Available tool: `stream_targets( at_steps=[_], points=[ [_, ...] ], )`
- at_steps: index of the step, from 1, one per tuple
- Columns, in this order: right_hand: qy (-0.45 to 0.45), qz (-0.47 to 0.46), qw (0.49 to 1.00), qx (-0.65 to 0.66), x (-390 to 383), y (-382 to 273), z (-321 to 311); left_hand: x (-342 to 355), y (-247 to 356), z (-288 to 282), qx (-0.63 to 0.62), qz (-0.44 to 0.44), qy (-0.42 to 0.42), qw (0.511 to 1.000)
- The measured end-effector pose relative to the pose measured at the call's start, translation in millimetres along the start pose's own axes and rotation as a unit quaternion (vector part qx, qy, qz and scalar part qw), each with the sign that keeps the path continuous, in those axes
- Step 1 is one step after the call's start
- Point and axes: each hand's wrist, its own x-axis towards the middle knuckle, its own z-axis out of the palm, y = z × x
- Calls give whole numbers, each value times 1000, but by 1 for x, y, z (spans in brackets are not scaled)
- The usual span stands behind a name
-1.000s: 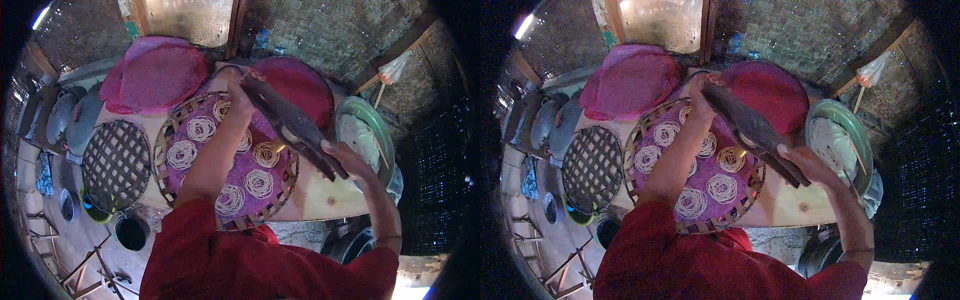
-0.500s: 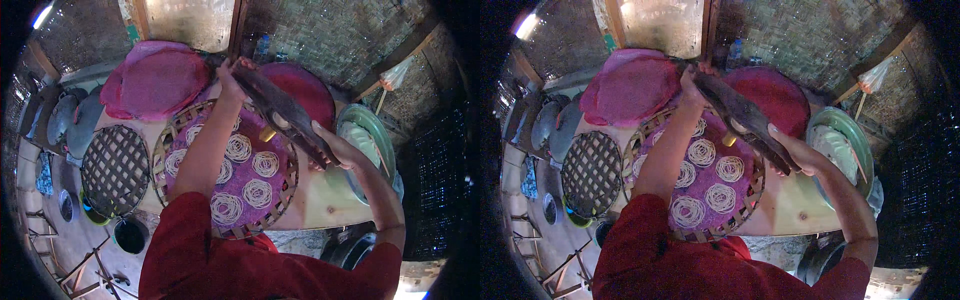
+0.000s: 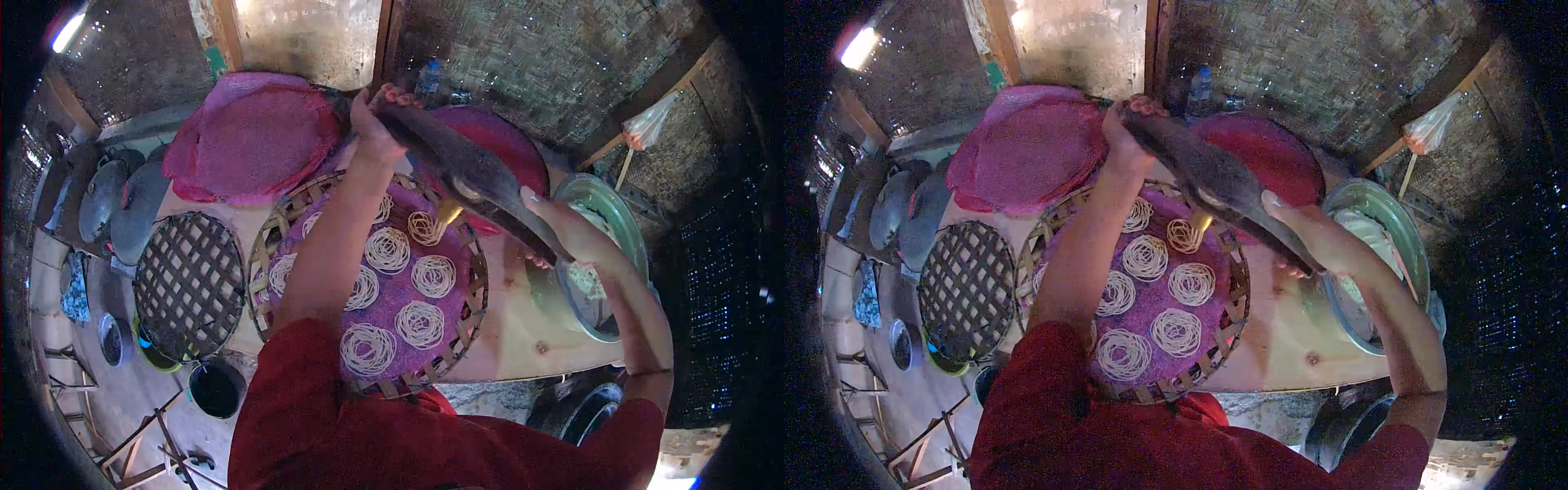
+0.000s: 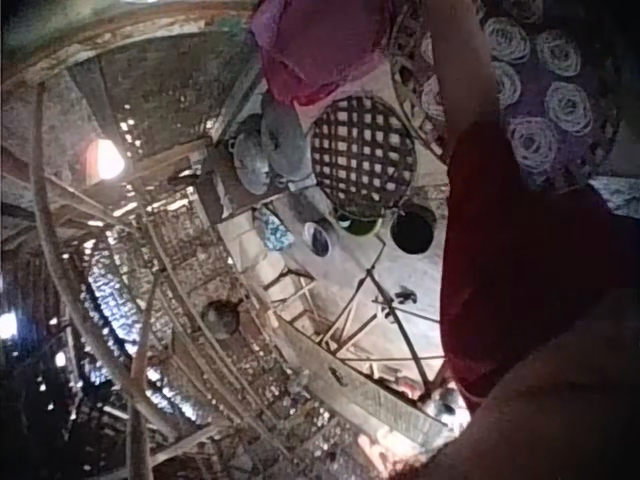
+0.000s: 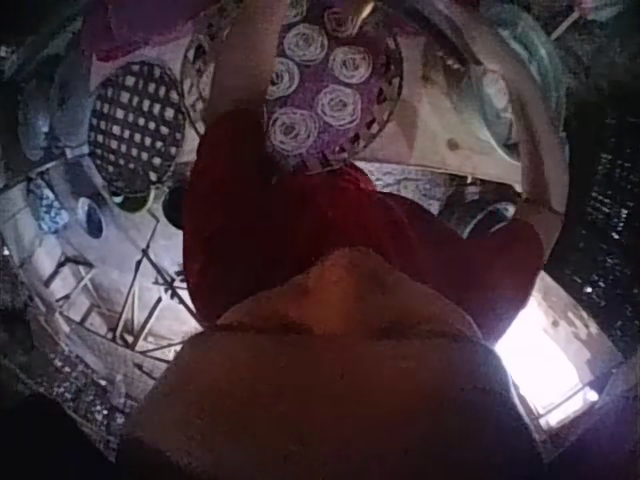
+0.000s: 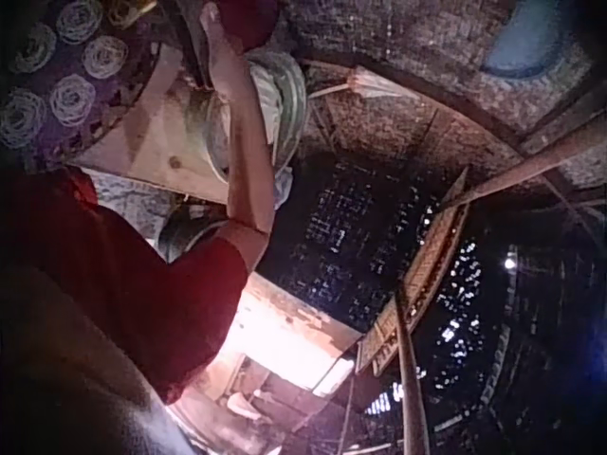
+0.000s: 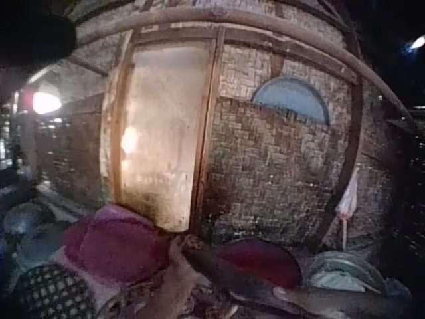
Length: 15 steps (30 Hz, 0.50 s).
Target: The person places a cloth-covered tray on a round basket, scoops dough from a bowl into a wooden press, and squeezes out circular noodle spirals onto the tray.
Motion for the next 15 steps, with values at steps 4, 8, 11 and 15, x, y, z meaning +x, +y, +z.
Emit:
stream_targets(
  at_steps=[4, 8, 11, 15],
  points=[
    [33, -37, 998, -24, 11, -10, 7, 12, 12, 0, 31, 28, 7, 999],
    [2, -42, 999, -27, 17, -3, 10, 1, 21, 7, 49, 32, 57, 997],
    [10, -16, 999, -47, 4, -1, 7, -12, 11, 5, 52, 43, 72, 995],
    [-8, -14, 998, -53, 11, 8, -3, -9, 0, -9, 6, 24, 74, 997]
  ],
)
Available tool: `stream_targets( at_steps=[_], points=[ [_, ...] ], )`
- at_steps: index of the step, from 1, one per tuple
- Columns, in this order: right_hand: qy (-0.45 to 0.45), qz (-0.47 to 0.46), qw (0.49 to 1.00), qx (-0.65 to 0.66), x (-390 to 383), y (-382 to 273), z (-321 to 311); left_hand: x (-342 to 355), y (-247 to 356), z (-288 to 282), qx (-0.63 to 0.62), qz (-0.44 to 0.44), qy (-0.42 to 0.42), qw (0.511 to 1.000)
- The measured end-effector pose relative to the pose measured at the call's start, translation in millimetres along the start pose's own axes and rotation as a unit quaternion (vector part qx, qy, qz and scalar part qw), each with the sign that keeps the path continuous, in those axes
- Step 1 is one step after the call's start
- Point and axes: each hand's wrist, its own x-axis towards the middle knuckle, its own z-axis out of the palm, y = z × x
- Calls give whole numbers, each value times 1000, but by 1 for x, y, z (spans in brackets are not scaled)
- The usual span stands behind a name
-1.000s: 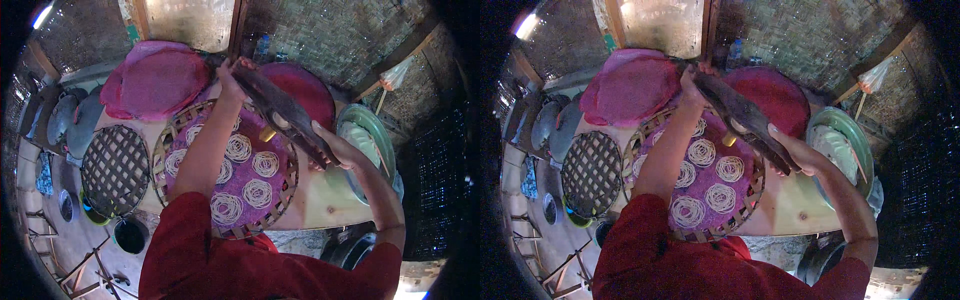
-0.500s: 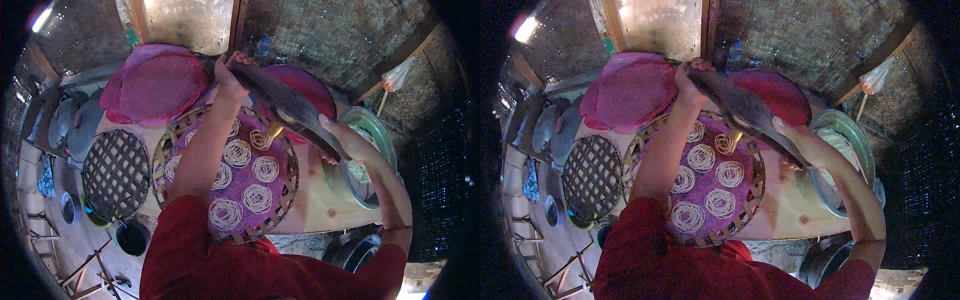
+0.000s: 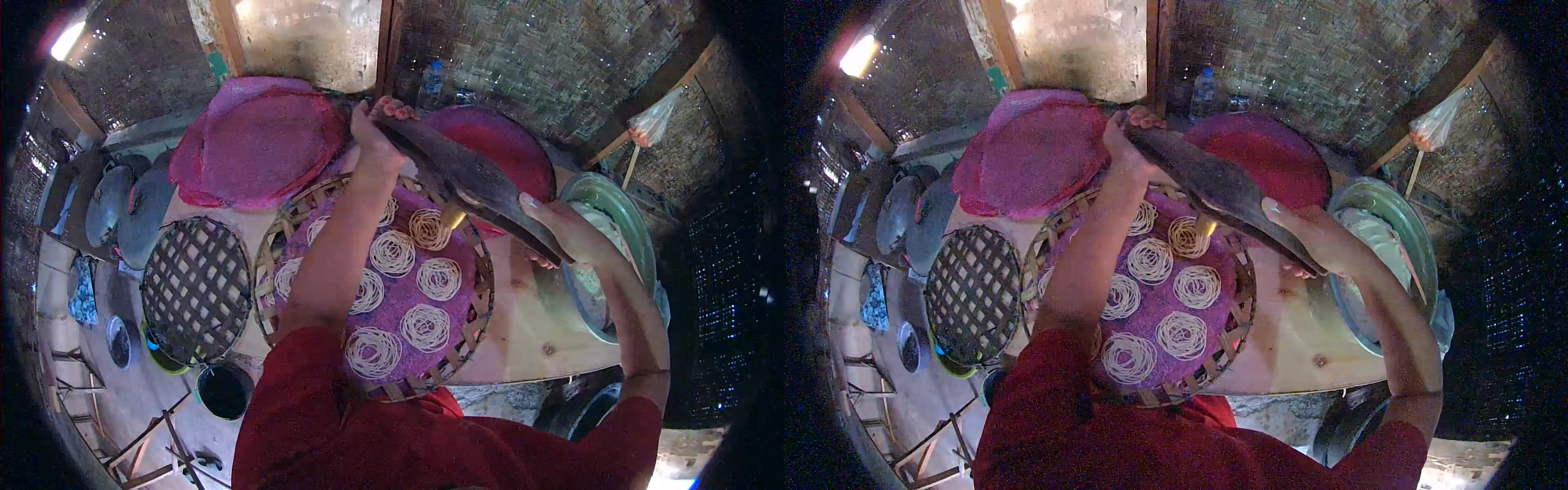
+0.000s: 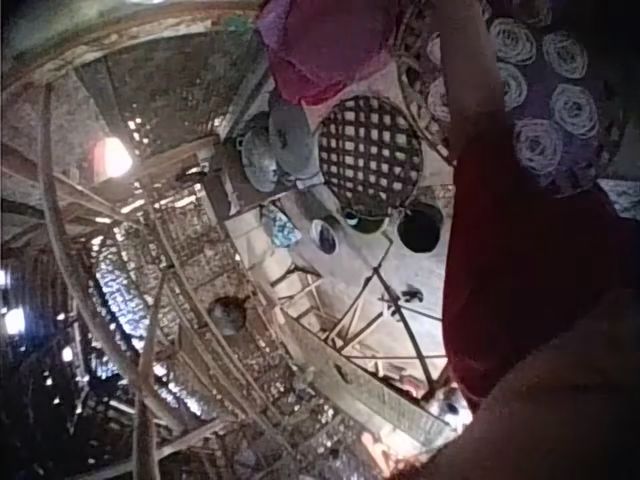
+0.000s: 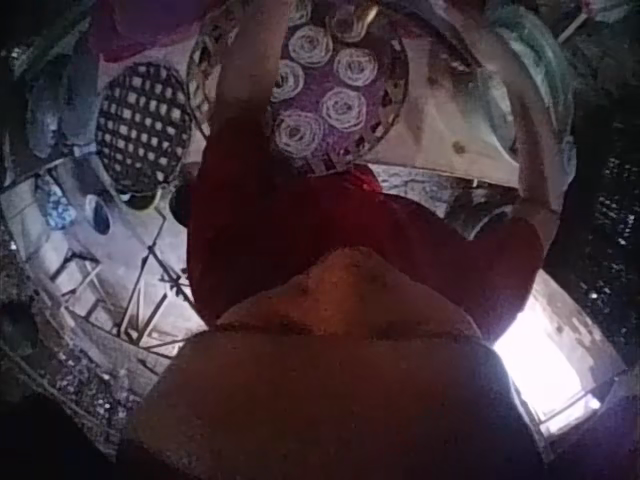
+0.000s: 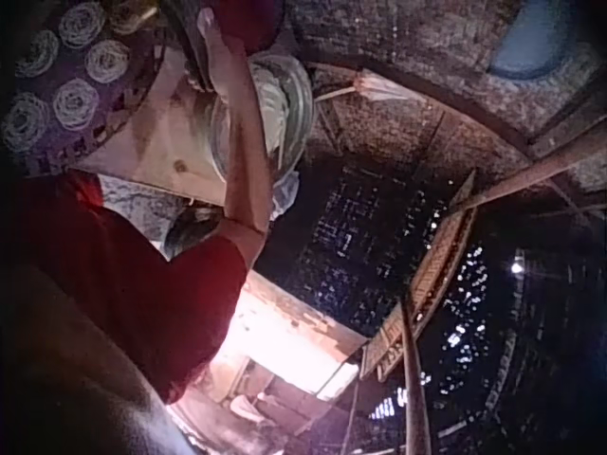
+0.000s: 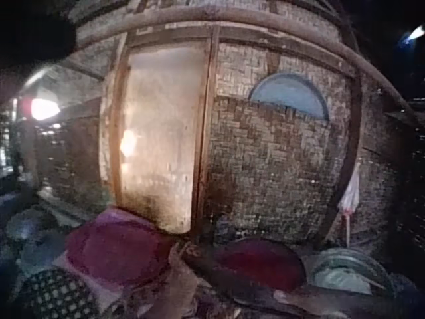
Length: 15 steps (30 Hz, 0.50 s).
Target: The person places a cloth-covered tray on a round basket, scoops dough from a bowl into a wooden press, and squeezes out circular noodle spirals onto the tray.
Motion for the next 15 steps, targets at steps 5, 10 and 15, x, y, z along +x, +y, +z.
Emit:
stream_targets(
  at_steps=[5, 10, 15],
  points=[
    [14, -39, 999, 32, 37, 6, 17, 14, 12, -39, 38, 36, -5, 999],
    [-57, -35, 997, 22, 57, 8, 34, -2, 50, -30, 84, 32, -44, 995],
    [-53, -135, 977, 156, 48, -17, 11, -50, 134, 88, 253, 202, -198, 925]
  ],
)
